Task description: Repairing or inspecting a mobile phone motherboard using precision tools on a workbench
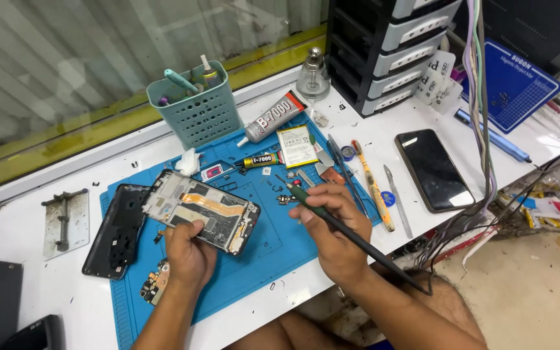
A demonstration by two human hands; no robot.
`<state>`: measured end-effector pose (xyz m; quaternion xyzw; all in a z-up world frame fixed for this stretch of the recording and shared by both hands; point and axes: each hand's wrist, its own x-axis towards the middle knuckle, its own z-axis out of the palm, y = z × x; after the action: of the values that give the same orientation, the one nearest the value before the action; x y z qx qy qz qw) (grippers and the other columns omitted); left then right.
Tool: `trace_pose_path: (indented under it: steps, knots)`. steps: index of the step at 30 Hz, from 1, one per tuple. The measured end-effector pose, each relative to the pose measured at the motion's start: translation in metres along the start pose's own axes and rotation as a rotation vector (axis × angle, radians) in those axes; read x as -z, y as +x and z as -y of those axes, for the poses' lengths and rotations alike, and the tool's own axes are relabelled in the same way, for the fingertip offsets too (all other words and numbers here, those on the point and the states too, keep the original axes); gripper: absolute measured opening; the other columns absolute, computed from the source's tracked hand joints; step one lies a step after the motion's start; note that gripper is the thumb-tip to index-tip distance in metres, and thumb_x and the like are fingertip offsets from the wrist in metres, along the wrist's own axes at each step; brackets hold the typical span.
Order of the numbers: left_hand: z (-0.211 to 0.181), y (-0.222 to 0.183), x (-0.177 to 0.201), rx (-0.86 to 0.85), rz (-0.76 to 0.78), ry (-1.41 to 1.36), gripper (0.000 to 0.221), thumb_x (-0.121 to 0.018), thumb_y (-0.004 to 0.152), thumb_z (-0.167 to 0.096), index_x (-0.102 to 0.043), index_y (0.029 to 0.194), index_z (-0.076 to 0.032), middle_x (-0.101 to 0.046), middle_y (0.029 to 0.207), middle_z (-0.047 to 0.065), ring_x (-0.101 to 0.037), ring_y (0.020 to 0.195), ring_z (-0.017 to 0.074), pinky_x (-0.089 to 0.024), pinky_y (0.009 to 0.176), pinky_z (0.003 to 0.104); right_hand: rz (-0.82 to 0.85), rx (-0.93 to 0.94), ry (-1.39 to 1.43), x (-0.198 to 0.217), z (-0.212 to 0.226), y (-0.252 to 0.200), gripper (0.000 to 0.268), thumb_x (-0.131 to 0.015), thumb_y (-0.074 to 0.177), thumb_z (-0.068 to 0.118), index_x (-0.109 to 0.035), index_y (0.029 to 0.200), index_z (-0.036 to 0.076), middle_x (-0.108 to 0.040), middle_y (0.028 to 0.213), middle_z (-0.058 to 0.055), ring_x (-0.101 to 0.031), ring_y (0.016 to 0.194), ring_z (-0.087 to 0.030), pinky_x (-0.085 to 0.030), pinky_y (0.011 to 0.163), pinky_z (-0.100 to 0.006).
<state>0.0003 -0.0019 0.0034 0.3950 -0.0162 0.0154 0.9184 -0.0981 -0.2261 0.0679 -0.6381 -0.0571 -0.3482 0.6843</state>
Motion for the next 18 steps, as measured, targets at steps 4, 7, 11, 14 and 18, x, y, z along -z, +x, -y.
trace_pose_path:
  steps: [4,7,11,14,18]
  knots:
    - [-0.014,-0.006,-0.028,0.033,0.144,-0.034,0.05,-0.051,0.079,0.001,-0.056,0.129,0.005,-0.07,0.119,0.02,-0.068,0.114,0.0364,-0.059,0.095,0.051,0.015,0.029,-0.018,0.008,0.01,-0.008,0.01,-0.07,0.096,0.006,-0.068,0.103,-0.001,-0.059,0.115,-0.019,-0.077,0.09,-0.031,-0.076,0.082,-0.04]
    - [-0.027,-0.01,-0.039,0.044,0.22,-0.049,0.061,-0.046,0.077,0.001,-0.052,0.137,0.008,-0.068,0.126,0.023,-0.067,0.12,0.0383,-0.058,0.099,0.054,0.033,-0.008,-0.029,0.017,0.017,-0.028,0.014,-0.071,0.096,0.009,-0.066,0.103,-0.002,-0.06,0.113,-0.02,-0.079,0.078,-0.035,-0.073,0.077,-0.039]
    - [-0.021,-0.003,-0.033,0.246,0.337,-0.124,0.059,-0.061,0.082,-0.02,-0.057,0.137,0.002,-0.07,0.119,0.022,-0.07,0.108,0.0389,-0.059,0.086,0.049,0.05,0.038,-0.162,0.047,0.044,-0.057,0.015,-0.069,0.098,0.01,-0.064,0.106,-0.001,-0.06,0.108,-0.02,-0.077,0.079,-0.033,-0.074,0.08,-0.039]
    - [-0.022,-0.005,-0.037,0.252,0.349,-0.207,0.056,-0.07,0.083,-0.025,-0.059,0.13,0.003,-0.068,0.118,0.016,-0.069,0.108,0.029,-0.06,0.095,0.048,-0.018,0.039,-0.127,0.083,0.052,-0.069,0.017,-0.069,0.094,0.007,-0.062,0.106,-0.003,-0.061,0.108,-0.021,-0.077,0.074,-0.035,-0.071,0.077,-0.039]
    - [-0.028,-0.001,-0.033,0.33,0.345,-0.143,0.062,-0.072,0.081,-0.034,-0.06,0.131,0.001,-0.07,0.112,0.019,-0.072,0.1,0.0346,-0.06,0.083,0.044,-0.138,-0.12,0.073,0.15,0.088,-0.052,0.016,-0.067,0.095,0.005,-0.058,0.108,0.004,-0.065,0.109,-0.017,-0.076,0.078,-0.032,-0.07,0.068,-0.035]
